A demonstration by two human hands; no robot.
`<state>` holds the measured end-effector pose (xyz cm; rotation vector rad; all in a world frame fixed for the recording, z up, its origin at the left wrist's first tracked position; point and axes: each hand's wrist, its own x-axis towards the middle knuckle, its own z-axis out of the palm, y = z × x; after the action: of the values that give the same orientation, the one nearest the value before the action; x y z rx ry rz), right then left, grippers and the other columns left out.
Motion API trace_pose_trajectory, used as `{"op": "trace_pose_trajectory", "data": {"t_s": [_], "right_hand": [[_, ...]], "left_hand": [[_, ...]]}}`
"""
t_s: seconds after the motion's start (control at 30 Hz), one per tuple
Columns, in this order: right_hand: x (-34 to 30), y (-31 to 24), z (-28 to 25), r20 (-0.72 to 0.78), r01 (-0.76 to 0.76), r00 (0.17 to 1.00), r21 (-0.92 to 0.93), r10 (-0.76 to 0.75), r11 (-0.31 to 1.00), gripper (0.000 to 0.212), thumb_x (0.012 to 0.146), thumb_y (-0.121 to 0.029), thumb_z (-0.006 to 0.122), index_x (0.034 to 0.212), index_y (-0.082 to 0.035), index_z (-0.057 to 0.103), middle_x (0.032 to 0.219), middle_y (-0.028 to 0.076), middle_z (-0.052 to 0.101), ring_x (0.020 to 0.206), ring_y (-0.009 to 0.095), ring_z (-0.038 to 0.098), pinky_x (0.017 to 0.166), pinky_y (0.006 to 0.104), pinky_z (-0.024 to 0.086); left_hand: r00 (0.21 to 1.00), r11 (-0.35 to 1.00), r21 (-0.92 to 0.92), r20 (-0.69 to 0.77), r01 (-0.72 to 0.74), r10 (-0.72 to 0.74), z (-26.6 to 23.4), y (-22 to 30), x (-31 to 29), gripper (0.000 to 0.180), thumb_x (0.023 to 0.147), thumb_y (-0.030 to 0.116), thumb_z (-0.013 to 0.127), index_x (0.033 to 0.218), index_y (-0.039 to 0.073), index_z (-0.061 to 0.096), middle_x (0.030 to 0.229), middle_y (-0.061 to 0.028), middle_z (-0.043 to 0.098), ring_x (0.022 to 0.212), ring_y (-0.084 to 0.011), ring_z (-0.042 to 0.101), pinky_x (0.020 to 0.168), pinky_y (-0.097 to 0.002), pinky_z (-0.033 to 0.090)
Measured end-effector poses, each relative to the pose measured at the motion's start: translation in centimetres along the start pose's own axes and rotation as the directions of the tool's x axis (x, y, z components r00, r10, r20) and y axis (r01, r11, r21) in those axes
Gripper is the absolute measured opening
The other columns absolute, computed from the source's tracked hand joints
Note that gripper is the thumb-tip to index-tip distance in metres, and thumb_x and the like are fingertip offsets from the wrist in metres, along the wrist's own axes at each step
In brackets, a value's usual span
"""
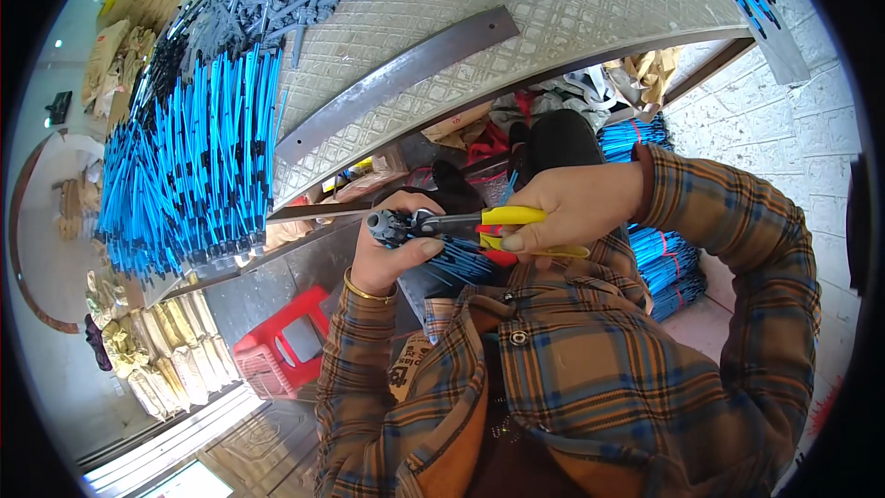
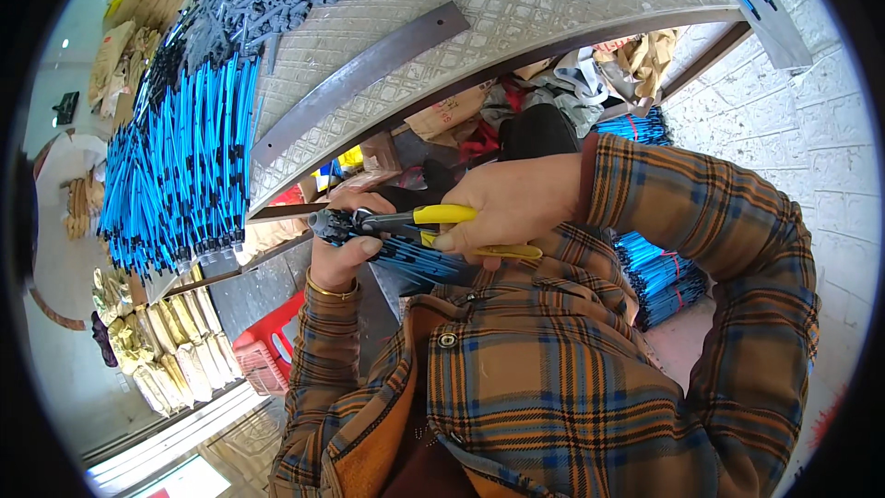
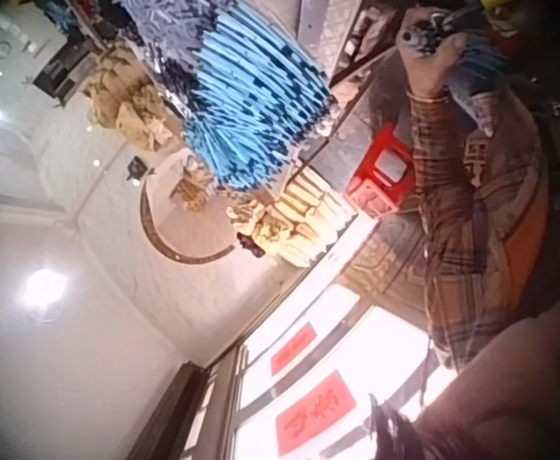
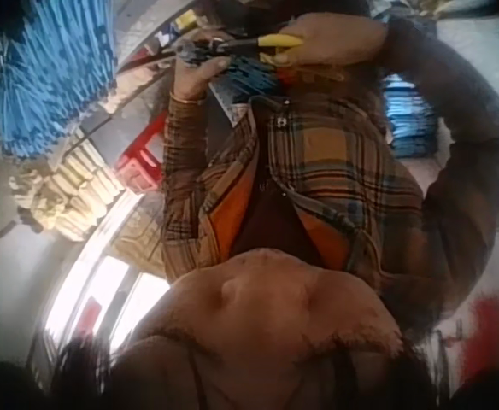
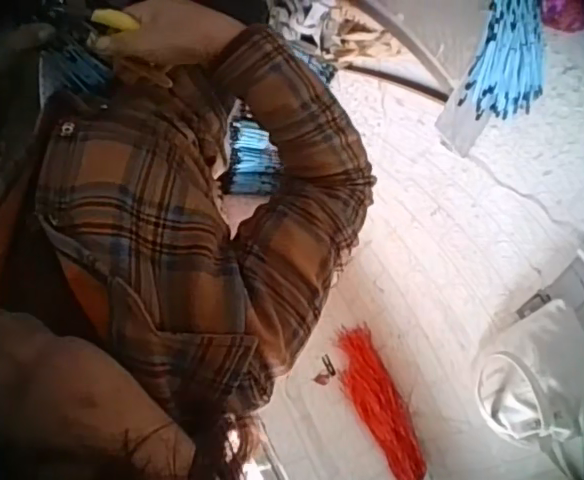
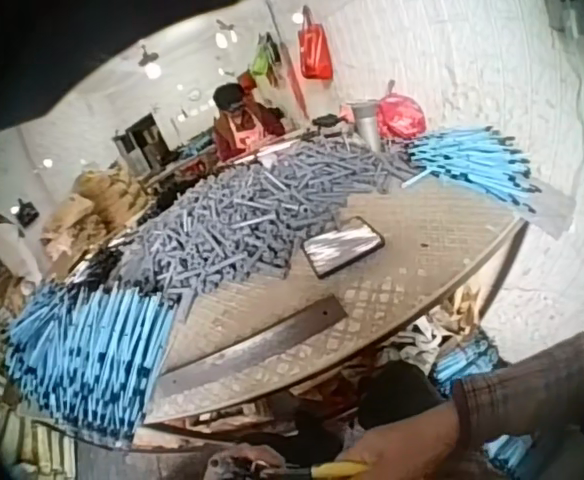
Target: The person threads a wire through plastic ribs, inserts the ribs into a circular hub, and secures the assembly by twisting and tightening the wire using pliers.
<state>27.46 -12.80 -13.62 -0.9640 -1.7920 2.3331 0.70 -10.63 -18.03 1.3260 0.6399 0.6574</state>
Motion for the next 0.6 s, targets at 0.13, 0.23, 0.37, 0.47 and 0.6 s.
{"op": "trace_pose_trajectory", "data": {"t_s": [0.13, 0.23, 0.37, 0.47, 0.6], "right_hand": [[-0.2, -0.7, -0.7, 0.012, 0.047, 0.999, -0.187, -0.045, 0.981, 0.034, 0.091, -0.032, 0.052, 0.103, -0.001, 0.056, 0.077, 0.003, 0.058, 0.068, 0.01, 0.054, 0.063, 0.0256, 0.046], [-0.6, -1.7, -1.0, -0.003, 0.011, 1.0, -0.303, -0.012, 0.953, 0.034, 0.091, -0.033, 0.051, 0.101, -0.001, 0.056, 0.074, 0.004, 0.058, 0.068, 0.01, 0.053, 0.062, 0.0273, 0.045], [-1.0, -3.1, -1.4, 0.019, -0.056, 0.998, -0.381, 0.068, 0.923, 0.035, 0.091, -0.035, 0.05, 0.099, -0.001, 0.056, 0.07, 0.005, 0.058, 0.066, 0.011, 0.052, 0.062, 0.0286, 0.044], [-0.8, -2.9, -1.5, 0.027, -0.069, 0.996, -0.385, 0.086, 0.92, 0.035, 0.091, -0.034, 0.05, 0.098, -0.001, 0.056, 0.069, 0.005, 0.058, 0.065, 0.012, 0.052, 0.061, 0.0289, 0.044], [-0.7, -2.5, -1.2, 0.017, -0.037, 0.999, -0.308, 0.044, 0.951, 0.034, 0.091, -0.033, 0.05, 0.1, -0.001, 0.055, 0.07, 0.005, 0.058, 0.064, 0.012, 0.052, 0.061, 0.0288, 0.044]], "left_hand": [[0.999, 0.999, 0.01, -0.017, 0.031, -0.031, 0.3, 0.3, 0.0, 0.034, 0.064, 0.008, 0.074, 0.093, 0.001, 0.058, 0.09, -0.0057, 0.059, 0.081, -0.0113, 0.054, 0.074, -0.0247, 0.043], [0.999, 0.999, -0.012, -0.027, 0.041, -0.042, 0.8, 0.7, 0.0, 0.035, 0.064, 0.008, 0.074, 0.094, 0.001, 0.058, 0.088, -0.0048, 0.059, 0.079, -0.0106, 0.054, 0.073, -0.0242, 0.043], [0.999, 0.999, 0.027, -0.014, 0.041, -0.041, 0.9, 0.9, 0.0, 0.036, 0.065, 0.009, 0.075, 0.095, 0.001, 0.059, 0.085, -0.0036, 0.06, 0.077, -0.0098, 0.054, 0.071, -0.0233, 0.043], [0.999, 0.998, 0.043, -0.007, 0.044, -0.044, 0.8, 1.0, 0.0, 0.036, 0.065, 0.009, 0.075, 0.096, 0.001, 0.059, 0.084, -0.0031, 0.06, 0.076, -0.0095, 0.055, 0.07, -0.023, 0.044], [0.999, 0.999, 0.02, -0.015, 0.05, -0.049, 0.8, 1.0, -0.1, 0.036, 0.065, 0.009, 0.076, 0.095, 0.001, 0.059, 0.083, -0.0029, 0.06, 0.076, -0.0093, 0.055, 0.07, -0.0231, 0.044]]}}
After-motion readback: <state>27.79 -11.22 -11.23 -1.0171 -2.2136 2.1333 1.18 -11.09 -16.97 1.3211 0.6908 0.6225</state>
